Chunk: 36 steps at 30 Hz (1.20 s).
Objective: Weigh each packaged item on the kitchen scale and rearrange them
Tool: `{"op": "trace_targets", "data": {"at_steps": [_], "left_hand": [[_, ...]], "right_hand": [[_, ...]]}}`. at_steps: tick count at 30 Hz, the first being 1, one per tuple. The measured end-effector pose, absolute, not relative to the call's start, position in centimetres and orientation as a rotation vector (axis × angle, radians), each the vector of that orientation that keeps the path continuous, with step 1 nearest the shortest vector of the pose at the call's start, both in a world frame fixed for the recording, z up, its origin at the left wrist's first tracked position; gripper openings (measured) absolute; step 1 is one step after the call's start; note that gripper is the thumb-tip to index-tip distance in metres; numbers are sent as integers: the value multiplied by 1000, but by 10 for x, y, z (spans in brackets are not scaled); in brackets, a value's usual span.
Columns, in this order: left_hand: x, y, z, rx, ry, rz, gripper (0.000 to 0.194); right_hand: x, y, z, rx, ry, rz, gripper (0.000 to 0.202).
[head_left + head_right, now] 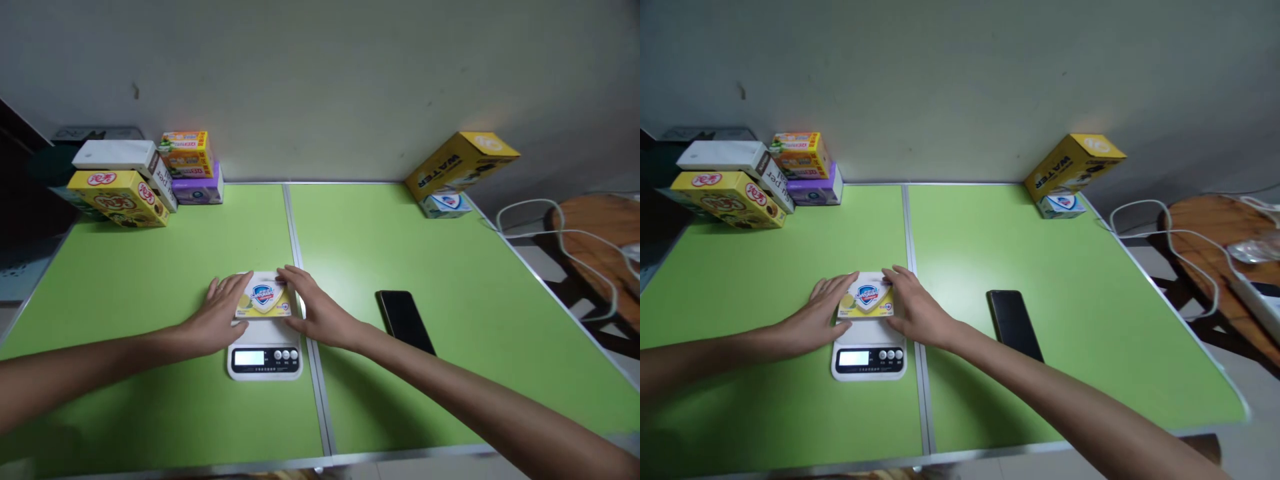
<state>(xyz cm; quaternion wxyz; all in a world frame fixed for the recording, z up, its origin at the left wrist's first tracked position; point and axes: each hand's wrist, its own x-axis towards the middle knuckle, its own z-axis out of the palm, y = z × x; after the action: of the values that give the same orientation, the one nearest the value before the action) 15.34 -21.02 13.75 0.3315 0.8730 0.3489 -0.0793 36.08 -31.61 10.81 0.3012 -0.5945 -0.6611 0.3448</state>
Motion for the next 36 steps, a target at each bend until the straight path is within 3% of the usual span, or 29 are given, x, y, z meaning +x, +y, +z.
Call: {"op": "trace_targets", "data": {"at_steps": [3,8,14,19,27,36], "left_hand": [[162,-201,141,2340,829,-157,67],[212,-190,154,2416,734,70,69],[335,-217,143,2473,477,312,63],[441,-250,106,2469,323,403,64],[517,-270,37,2608,324,145,66],[579,-250,35,2805,236,8,63]], "right_hand": [[369,-316,108,-1454,-1745,837,73],[409,-324,115,-1408,-1276,850,62],[470,-347,104,-1301,-371,917,37],[537,-370,81,-1260,-94,622,32],[693,-355,60,-1283,166,219,17],[777,-325,43,-1336,199,142,23]]}}
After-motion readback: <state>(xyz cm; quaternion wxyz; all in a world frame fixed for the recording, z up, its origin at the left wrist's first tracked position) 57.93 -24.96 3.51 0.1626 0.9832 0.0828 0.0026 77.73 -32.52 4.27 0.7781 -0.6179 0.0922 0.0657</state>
